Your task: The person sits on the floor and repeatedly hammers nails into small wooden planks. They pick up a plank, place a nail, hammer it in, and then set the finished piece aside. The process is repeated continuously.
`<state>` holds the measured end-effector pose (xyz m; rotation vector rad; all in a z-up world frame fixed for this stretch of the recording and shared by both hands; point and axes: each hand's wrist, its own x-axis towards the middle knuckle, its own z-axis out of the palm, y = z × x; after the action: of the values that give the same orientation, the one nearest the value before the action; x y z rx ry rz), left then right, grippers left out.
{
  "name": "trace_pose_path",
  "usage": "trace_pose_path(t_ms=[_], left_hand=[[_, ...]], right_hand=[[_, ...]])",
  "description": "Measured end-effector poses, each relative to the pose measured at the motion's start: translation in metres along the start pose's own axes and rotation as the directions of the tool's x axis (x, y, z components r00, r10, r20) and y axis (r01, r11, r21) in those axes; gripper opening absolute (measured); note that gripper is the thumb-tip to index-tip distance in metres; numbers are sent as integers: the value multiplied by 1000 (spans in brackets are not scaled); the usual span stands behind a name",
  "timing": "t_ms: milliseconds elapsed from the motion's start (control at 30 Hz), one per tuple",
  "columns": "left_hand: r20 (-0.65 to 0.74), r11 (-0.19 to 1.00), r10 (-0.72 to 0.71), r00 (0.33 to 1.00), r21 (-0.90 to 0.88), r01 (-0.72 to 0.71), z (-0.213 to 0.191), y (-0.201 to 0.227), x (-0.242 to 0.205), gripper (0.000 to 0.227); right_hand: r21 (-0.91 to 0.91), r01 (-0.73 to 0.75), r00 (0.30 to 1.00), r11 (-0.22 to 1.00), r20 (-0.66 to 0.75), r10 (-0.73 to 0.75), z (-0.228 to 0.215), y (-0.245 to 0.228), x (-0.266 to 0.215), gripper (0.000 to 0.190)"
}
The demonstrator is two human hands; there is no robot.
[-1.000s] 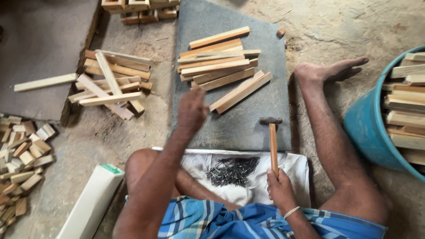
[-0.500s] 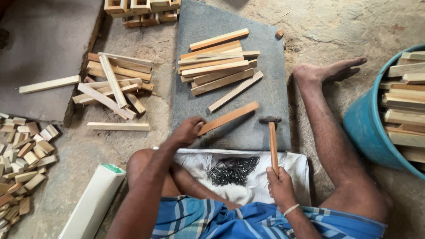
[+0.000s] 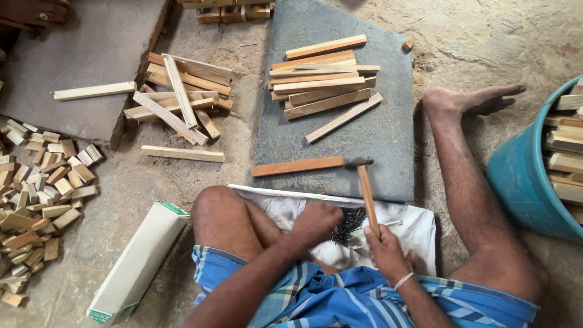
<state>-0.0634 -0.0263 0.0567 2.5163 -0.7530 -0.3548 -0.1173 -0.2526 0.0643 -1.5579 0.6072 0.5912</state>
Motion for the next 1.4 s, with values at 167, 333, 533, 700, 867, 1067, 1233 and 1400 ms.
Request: trace_pose_path(t_ms=[167,333,533,700,867,1067,1233,1400], left_hand=[[-13,995,28,1000,-93,-29,22,10,-8,17],[-96,985,-49,994,-168,32,9,6,-10,27],[25,959,-234,972,-158,235,3,9,-6,15],[-514,906,-328,793,-409,109,-13,-23,29,14],[-380,786,-463,801,-594,173,-23,-59,63,17],[-437,773,-419,796,-631,61,-9,-62,84,24],[-411,873,-374,831,-460,165,3,-65,95,18],[-492,930,-274,826,-354,98,18,-73,90,26]], right_hand=[[-24,40,998,999,59,-39,-1,10,-8,22],[-8,19,1000,1000,2,-19,-6,2,-8,24],[6,-2,1000,1000,-23,2,-9,-3,-7,23],[69,-99,994,993,62,95,-14,-8,-5,23],[122,-120,989,985,99,108,-13,-15,-3,25],[121,-133,987,984,103,121,-15,-14,-5,24],[109,-137,987,985,104,125,-16,-13,-4,24],[61,-94,995,994,50,91,-14,-9,-4,25]])
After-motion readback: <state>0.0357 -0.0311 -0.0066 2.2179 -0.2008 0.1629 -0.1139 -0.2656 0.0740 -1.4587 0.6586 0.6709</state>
